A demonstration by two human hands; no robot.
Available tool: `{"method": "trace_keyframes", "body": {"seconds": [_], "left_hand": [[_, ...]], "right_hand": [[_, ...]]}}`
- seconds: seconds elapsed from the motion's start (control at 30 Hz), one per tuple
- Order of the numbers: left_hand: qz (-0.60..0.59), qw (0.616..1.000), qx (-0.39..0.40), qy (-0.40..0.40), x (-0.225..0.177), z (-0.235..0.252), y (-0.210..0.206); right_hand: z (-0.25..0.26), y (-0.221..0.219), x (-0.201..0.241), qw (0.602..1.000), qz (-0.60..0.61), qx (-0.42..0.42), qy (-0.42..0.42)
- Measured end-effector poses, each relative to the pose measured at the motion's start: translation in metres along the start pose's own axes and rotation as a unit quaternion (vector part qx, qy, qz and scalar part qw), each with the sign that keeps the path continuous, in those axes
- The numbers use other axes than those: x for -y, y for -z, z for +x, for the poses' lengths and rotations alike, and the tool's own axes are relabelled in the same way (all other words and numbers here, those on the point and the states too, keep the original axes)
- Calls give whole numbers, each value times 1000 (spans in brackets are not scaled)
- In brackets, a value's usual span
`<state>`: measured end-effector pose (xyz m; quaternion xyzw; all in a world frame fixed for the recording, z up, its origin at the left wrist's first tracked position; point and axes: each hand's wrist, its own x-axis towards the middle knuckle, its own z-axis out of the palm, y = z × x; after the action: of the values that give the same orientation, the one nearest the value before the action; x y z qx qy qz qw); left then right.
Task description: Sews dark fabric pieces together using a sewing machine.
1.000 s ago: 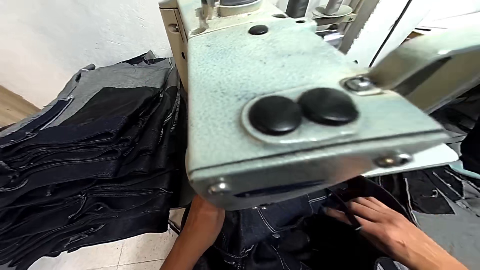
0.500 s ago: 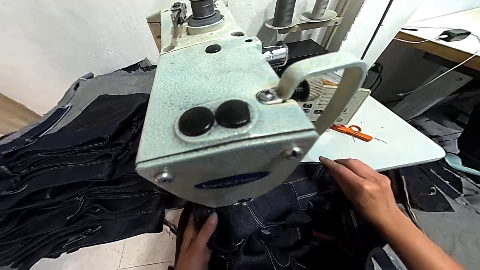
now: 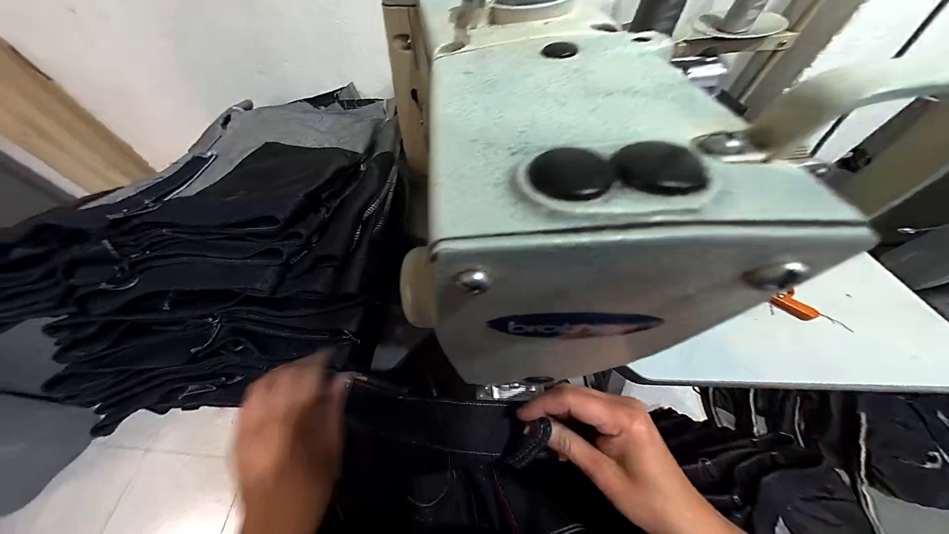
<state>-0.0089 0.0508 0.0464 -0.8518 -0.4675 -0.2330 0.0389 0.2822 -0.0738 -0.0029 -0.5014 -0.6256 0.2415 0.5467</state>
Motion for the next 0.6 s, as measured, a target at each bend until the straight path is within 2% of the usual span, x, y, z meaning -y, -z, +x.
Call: {"method": "trace_keyframes", "body": {"seconds": [0.03,0.1,0.17,0.27,0.37,0.4,0.47,0.53,0.6], "left_hand": [[-65,997,24,-39,-19,6,-13],[-239,964,100,-62,-45,18,-38],[-334,934,99,-75,-59,31,-53],[-359,925,52,-112,-68,36,-60],[-402,902,93,-125,-60,33,-68],[-408,899,102,-119,-57,32,-69],[-408,900,97,-118,-56,30,-70],[-404,902,84,-130,-58,30,-70],[-394,904,95,-137,-58,33,-69]], "right_hand": [[1,2,2,999,17,7,-28],[4,5,10,994,52,16,-90],[8,8,14,991,60,14,-115],[3,7,9,996,-80,6,-25],[-9,21,16,971,-234,-1,57],[-17,26,21,965,-255,27,55],[-36,23,30,944,-288,141,75],[-48,5,31,893,-338,262,143],[-48,-7,24,859,-367,276,227]]}}
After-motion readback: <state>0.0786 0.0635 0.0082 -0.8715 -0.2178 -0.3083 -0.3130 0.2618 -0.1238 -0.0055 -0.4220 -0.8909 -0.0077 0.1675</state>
